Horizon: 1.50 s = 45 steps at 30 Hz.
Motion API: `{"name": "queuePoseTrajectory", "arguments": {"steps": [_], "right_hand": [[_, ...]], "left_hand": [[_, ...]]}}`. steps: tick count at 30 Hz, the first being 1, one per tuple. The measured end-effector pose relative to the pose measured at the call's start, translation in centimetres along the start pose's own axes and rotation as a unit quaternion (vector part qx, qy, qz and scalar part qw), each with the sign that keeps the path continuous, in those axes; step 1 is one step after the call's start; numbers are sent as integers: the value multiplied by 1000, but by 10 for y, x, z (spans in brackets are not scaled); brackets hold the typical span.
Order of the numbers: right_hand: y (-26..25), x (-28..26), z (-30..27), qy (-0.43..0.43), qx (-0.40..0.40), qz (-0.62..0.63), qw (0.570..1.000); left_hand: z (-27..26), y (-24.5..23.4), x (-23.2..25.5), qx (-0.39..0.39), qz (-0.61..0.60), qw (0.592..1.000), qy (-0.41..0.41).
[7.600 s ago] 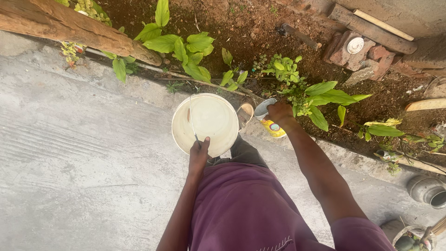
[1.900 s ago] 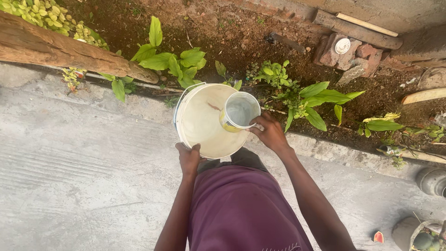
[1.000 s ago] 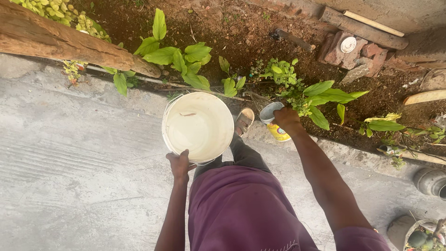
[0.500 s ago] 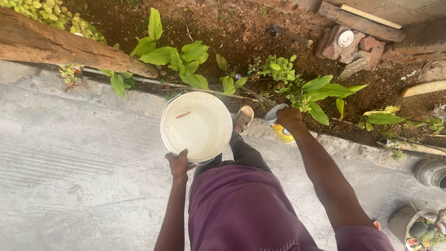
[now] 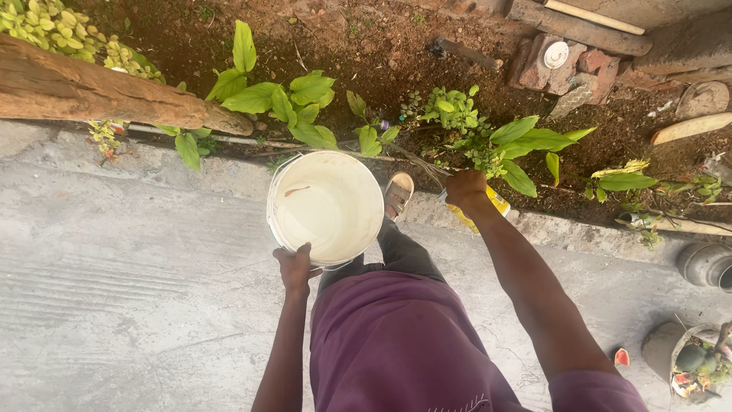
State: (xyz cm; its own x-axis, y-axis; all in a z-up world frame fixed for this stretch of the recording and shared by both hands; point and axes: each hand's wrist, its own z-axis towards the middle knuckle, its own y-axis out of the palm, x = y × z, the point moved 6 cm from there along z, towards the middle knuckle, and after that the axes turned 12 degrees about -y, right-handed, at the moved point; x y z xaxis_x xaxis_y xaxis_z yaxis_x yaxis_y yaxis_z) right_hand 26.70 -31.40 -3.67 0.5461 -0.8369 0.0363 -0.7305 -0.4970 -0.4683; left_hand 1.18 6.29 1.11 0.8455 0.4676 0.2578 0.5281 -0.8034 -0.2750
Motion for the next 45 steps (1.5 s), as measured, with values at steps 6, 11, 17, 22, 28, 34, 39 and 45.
{"name": "queuePoseTrajectory", "arguments": {"steps": [6, 11, 17, 22, 28, 34, 39, 45], "right_hand": [[-48, -13, -54, 16, 155, 114, 981], [-64, -50, -143, 15, 354, 330, 875], [-43, -103, -224, -16, 513, 460, 724], [-4, -107, -267, 53, 589, 416, 691], [87, -92, -330, 201, 623, 386, 649], [203, -80, -408, 321, 653, 365, 581], [297, -81, -468, 406, 648, 359, 535], [404, -93, -525, 532, 583, 407, 459]], "left_hand": [[-17, 6, 24, -1, 67, 997, 23], [-42, 24, 57, -16, 182, 982, 42], [-89, 66, 92, -59, 349, 930, 102], [-140, 125, 99, -124, 466, 856, 188], [-220, 204, 55, -217, 523, 774, 283], [-279, 280, -53, -308, 581, 688, 307], [-304, 326, -161, -392, 591, 656, 259], [-353, 374, -291, -402, 706, 533, 237]]}}
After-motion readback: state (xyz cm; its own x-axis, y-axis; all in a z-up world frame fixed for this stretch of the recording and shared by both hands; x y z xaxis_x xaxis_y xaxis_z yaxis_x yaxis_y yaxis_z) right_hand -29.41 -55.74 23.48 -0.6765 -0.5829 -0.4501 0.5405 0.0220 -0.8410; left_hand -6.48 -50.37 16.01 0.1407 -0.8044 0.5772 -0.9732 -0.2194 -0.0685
